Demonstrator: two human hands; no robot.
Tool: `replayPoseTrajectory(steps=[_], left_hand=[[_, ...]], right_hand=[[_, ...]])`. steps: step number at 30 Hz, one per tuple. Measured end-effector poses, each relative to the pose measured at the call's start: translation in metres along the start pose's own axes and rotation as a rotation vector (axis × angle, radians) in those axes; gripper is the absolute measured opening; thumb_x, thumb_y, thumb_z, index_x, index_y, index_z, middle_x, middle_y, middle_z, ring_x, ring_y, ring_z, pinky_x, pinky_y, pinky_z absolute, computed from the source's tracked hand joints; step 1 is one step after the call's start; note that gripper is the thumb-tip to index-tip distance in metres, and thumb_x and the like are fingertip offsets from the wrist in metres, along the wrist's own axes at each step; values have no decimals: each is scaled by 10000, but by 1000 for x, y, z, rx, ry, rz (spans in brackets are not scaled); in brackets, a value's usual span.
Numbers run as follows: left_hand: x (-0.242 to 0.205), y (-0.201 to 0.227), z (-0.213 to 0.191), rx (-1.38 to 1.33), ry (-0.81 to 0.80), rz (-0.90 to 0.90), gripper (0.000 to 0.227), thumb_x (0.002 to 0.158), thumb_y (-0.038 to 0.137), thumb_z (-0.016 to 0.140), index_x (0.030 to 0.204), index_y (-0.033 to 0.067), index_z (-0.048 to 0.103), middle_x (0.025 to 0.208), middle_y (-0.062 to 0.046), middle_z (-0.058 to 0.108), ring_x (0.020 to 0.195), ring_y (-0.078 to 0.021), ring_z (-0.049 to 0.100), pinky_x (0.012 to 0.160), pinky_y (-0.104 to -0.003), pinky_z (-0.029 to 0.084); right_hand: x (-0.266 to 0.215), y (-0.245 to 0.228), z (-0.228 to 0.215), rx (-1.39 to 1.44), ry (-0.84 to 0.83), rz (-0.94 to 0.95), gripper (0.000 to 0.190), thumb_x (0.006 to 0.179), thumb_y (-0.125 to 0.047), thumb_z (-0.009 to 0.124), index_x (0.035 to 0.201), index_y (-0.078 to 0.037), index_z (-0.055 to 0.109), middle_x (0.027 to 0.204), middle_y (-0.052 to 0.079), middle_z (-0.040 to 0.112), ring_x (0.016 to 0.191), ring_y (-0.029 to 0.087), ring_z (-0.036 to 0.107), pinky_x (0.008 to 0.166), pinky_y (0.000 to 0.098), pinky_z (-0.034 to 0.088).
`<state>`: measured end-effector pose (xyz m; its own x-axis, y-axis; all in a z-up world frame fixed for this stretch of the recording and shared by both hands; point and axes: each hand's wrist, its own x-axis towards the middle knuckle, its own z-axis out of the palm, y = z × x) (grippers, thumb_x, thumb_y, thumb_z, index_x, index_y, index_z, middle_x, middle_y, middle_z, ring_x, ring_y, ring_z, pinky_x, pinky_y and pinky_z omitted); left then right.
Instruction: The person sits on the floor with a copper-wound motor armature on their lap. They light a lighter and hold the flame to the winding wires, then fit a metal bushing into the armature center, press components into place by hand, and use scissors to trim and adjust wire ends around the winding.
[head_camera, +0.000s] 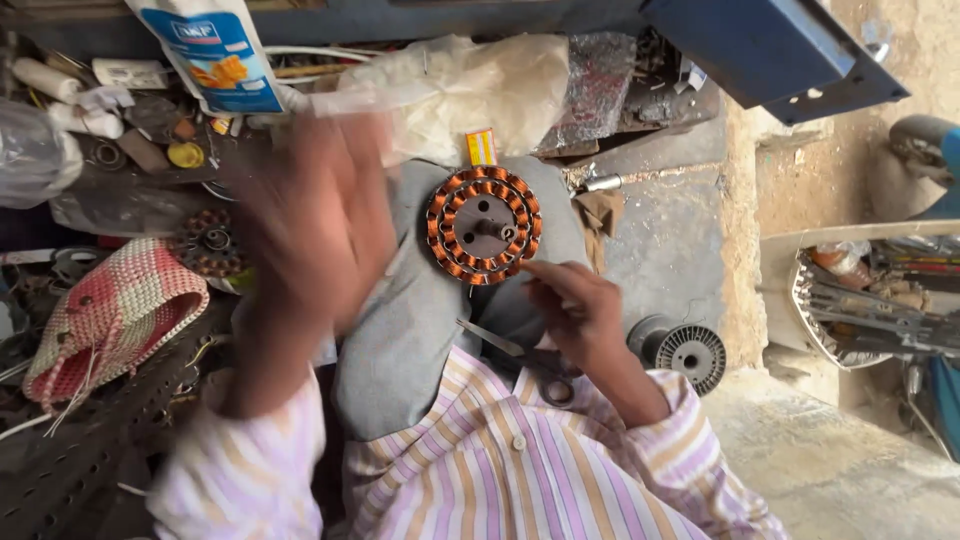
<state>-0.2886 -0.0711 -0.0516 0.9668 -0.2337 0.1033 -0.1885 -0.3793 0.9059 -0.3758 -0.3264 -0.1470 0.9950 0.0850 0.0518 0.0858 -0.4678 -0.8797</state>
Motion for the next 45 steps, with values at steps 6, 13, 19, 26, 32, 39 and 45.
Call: replayPoseTrajectory(steps=[6, 13, 19, 26, 32, 39, 45], left_hand=[[72, 51, -62, 879, 291, 442, 263, 1027, 87, 718, 794, 38, 605, 635, -143, 547, 571, -291, 549, 589, -418, 443], [-20, 3, 32, 232, 323, 464, 209, 946, 51, 796, 1137, 113, 738, 1401, -145, 595, 1321, -348, 578, 1120, -460, 477], [-65, -45, 103, 249, 73, 181, 277, 775, 106, 823, 1040, 82, 748, 1587, -337, 277, 1485, -578, 224, 1219, -645, 253], [-58, -64, 111, 315, 55, 190, 198, 848, 61, 804, 1039, 52, 754, 1644, -275, 269, 1535, -561, 205, 1263, -640, 244], [-52, -55, 112, 230, 60, 180, 156, 844, 99, 786, 993, 143, 775, 1633, -280, 253, 1520, -573, 172, 1206, -764, 134], [-46, -51, 120, 273, 34, 166, 87, 881, 212, 788, 917, 163, 726, 1646, -191, 316, 1539, -538, 186, 1209, -784, 116], [-45, -50, 122, 353, 37, 142, 145, 854, 205, 804, 883, 136, 679, 1635, -178, 344, 1542, -514, 212, 1211, -791, 115]], right_hand=[[17, -14, 18, -289, -50, -298, 302, 869, -48, 787, 1165, -95, 746, 865, 83, 703, 700, 250, 675, 610, 369, 534], [-5, 6, 10, -113, 53, -137, 302, 848, 98, 719, 1099, -67, 744, 969, 68, 719, 833, 201, 731, 692, 307, 574], [-5, 4, 3, 47, 11, 17, 369, 799, 199, 625, 1059, -33, 745, 951, 52, 728, 863, 122, 745, 728, 230, 582], [-2, 1, 8, 106, 16, 24, 315, 813, 209, 614, 1005, -16, 720, 918, 57, 719, 826, 118, 727, 702, 236, 568], [-2, 15, 6, 122, 34, 26, 188, 856, 131, 694, 979, -7, 727, 903, 47, 695, 831, 110, 677, 736, 240, 536], [-7, 49, 4, 310, 76, 262, 76, 936, -45, 780, 1001, -24, 746, 878, 21, 689, 754, 84, 612, 652, 217, 482], [9, 39, 0, 567, 143, 605, 145, 941, -103, 750, 1055, -17, 727, 856, 39, 741, 645, 82, 657, 516, 209, 487]])
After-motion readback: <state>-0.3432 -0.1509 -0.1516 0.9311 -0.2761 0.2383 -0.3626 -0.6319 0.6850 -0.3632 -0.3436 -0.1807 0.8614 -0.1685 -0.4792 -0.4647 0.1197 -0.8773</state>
